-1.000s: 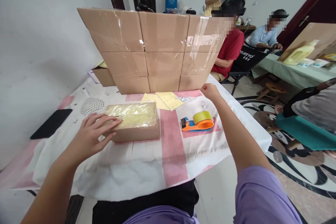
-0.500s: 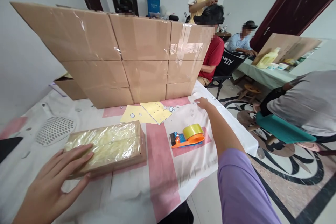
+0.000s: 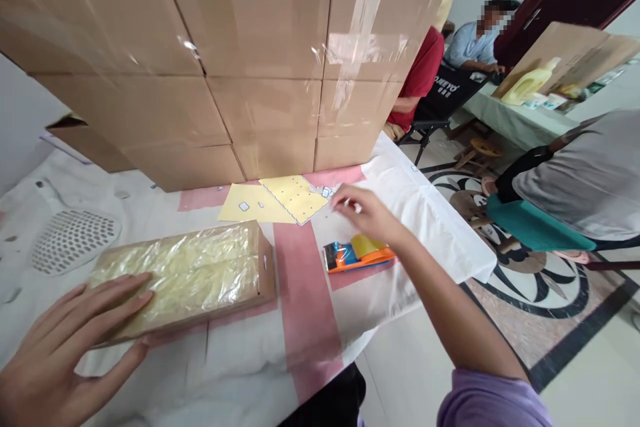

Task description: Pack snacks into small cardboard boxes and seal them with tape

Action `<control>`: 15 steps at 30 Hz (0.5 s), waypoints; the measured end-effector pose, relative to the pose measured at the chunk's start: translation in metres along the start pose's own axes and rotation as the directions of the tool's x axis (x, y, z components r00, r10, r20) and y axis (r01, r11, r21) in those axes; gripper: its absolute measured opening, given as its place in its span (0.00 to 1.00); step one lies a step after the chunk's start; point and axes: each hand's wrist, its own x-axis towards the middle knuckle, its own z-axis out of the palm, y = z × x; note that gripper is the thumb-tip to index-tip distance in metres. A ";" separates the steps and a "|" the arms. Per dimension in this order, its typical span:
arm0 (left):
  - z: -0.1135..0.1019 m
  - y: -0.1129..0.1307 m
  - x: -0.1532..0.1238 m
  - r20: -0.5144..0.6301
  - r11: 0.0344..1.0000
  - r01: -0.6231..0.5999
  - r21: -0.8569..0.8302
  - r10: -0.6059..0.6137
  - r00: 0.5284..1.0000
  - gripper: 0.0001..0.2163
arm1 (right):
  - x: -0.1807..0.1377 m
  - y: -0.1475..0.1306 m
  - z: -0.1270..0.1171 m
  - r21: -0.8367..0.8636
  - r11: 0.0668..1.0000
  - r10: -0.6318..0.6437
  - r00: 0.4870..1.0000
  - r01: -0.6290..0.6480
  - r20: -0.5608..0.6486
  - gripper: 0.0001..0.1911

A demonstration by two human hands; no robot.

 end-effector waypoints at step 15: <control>-0.009 -0.001 -0.001 0.085 0.987 0.112 -0.117 -0.103 0.991 0.30 | -0.036 -0.055 0.158 0.402 0.914 -0.028 0.998 0.050 -0.059 0.16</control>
